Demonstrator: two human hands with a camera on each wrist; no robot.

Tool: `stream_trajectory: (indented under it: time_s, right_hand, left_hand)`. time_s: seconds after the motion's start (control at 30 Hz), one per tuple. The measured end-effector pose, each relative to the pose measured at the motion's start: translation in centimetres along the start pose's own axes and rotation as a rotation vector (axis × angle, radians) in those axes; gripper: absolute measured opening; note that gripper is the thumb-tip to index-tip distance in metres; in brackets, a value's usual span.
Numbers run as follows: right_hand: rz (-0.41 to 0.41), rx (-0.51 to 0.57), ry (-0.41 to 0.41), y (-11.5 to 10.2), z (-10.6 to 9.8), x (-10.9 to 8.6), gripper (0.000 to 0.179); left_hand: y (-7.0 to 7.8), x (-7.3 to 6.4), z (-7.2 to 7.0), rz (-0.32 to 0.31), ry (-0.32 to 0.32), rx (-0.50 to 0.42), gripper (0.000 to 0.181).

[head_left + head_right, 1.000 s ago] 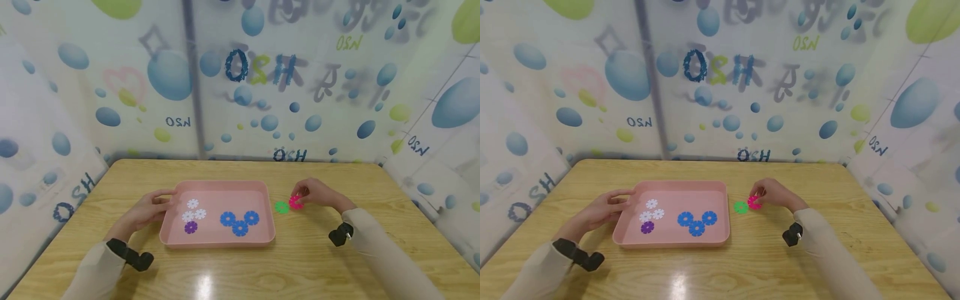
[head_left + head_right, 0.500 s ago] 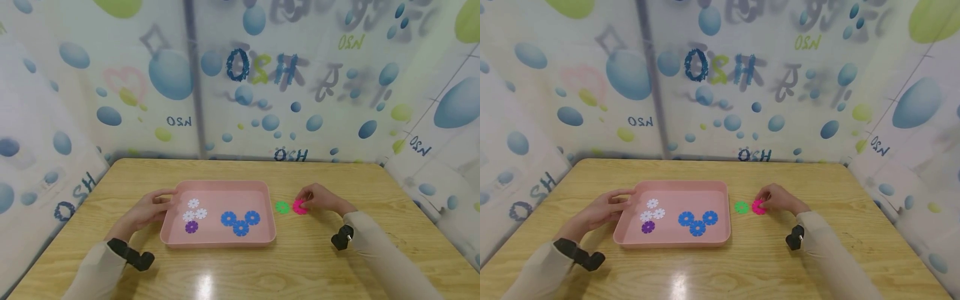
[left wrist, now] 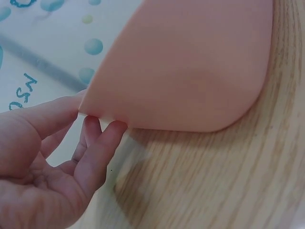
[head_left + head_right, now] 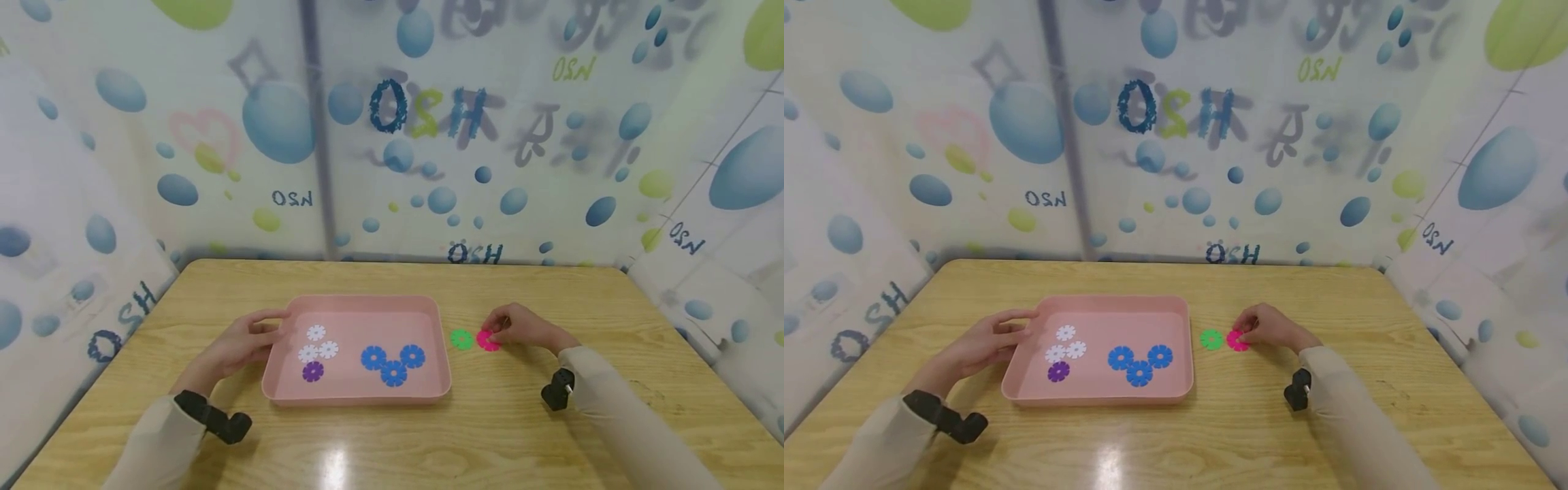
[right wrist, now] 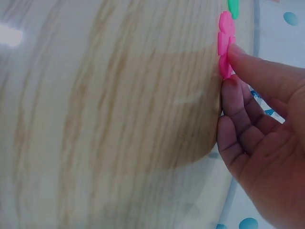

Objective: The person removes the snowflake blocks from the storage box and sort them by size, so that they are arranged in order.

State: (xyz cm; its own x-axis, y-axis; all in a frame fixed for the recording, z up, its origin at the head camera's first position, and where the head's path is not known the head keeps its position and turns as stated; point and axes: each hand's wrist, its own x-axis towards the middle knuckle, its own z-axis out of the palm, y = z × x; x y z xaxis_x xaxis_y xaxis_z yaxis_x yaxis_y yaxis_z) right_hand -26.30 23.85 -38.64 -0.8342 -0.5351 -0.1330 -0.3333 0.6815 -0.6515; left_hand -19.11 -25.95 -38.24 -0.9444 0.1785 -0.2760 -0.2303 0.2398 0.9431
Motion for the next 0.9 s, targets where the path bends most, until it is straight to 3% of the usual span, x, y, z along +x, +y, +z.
stream_trajectory:
  time_s: [0.17, 0.3, 0.4, 0.53, 0.67, 0.9]
  right_hand:
    - [-0.046, 0.019, -0.011, 0.0, -0.2, -0.1, 0.017]
    - [-0.110, -0.015, 0.025, -0.4, -0.6, -0.2, 0.020]
    - [-0.074, -0.052, 0.070, -1.2, -0.7, 0.1, 0.021]
    - [-0.062, -0.064, 0.064, -3.0, -0.5, 1.1, 0.022]
    - [-0.143, -0.045, -0.002, -5.6, 0.1, 2.2, 0.023]
    - [-0.212, -0.061, -0.069, -9.5, 1.2, 4.1, 0.024]
  left_hand:
    - [0.2, -0.1, 0.0, -0.007, 0.007, 0.008, 0.053]
    - [0.3, 0.0, 0.0, -0.008, 0.011, 0.016, 0.053]
    - [0.4, 0.1, 0.0, -0.008, 0.008, 0.023, 0.053]
    - [0.4, 0.1, 0.0, -0.006, 0.004, 0.025, 0.053]
    - [0.4, -0.1, 0.0, -0.002, -0.007, 0.013, 0.054]
    - [0.3, -0.1, 0.1, 0.005, -0.019, 0.001, 0.055]
